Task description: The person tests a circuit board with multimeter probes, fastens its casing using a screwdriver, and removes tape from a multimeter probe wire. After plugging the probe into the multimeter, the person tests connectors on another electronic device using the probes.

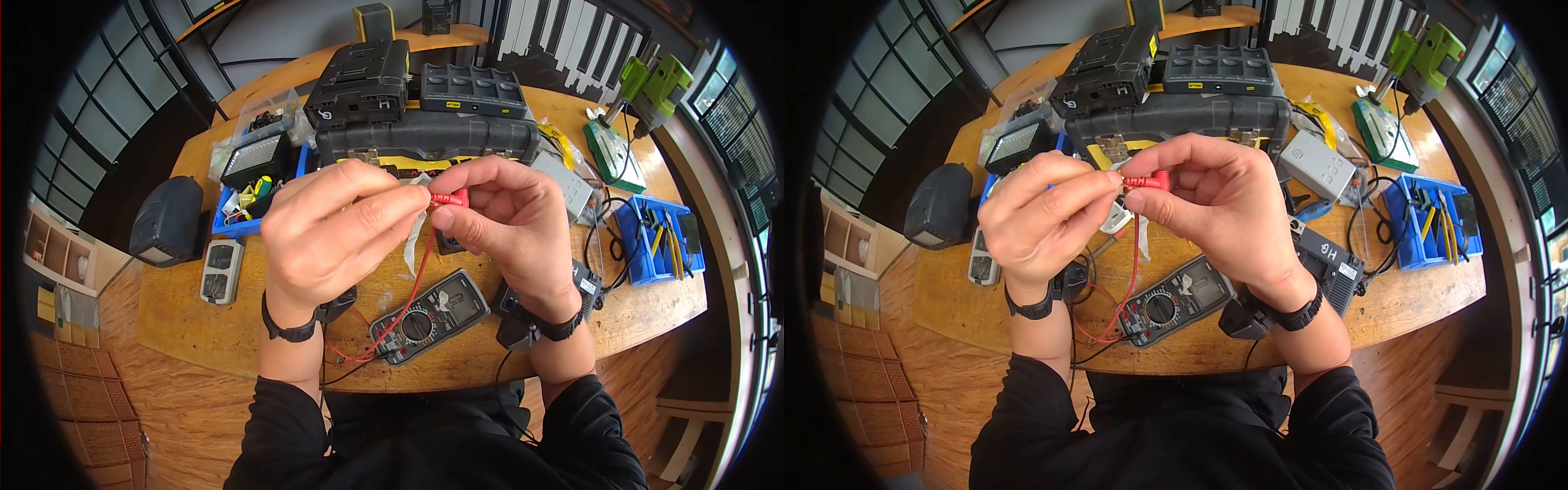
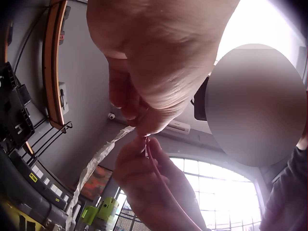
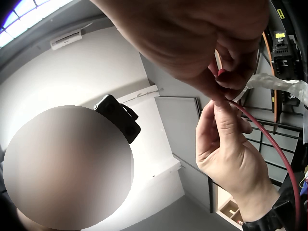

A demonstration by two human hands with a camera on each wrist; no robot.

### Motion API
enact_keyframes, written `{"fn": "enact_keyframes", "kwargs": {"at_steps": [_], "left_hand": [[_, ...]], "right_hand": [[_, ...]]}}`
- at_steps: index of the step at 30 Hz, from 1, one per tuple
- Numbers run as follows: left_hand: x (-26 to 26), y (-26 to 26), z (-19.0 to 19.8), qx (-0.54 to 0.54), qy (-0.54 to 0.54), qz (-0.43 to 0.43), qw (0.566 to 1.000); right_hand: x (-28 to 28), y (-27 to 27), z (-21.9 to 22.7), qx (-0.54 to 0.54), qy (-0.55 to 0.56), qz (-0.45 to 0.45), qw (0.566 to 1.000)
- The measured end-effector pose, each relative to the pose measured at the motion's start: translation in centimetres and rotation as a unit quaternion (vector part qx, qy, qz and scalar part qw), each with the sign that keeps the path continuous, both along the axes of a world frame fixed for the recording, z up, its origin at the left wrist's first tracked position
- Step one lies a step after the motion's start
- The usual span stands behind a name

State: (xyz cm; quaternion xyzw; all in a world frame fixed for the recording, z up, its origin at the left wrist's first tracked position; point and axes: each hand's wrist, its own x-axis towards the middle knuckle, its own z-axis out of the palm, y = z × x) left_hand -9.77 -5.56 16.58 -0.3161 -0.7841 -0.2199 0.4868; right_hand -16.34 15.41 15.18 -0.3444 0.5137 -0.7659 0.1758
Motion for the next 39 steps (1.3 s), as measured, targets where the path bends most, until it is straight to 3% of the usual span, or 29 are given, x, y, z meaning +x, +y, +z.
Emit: {"fn": "enact_keyframes", "kwargs": {"at_steps": [11,16,24,32,36,39], "left_hand": [[-0.1,-0.2,-0.1,0.108,-0.081,-0.056,0.989],[0.1,-0.1,-0.1,0.160,-0.158,-0.076,0.971],[0.8,-0.3,0.6,0.129,-0.185,-0.042,0.973],[0.5,-0.3,0.5,0.122,-0.154,-0.065,0.978],[0.6,-0.4,0.5,0.139,-0.196,-0.076,0.968],[0.7,-0.6,0.4,0.157,-0.241,-0.100,0.953]], "right_hand": [[-0.3,0.2,0.0,-0.031,-0.020,0.051,0.998],[0.1,0.0,-0.1,-0.016,-0.017,0.021,1.000],[0.3,-0.1,-0.1,-0.001,0.006,-0.018,1.000],[0.4,-0.4,-0.6,-0.016,0.073,-0.044,0.996],[0.4,-0.6,-0.7,-0.037,0.091,-0.054,0.994],[0.2,-0.5,-0.6,-0.019,0.180,-0.080,0.980]]}}
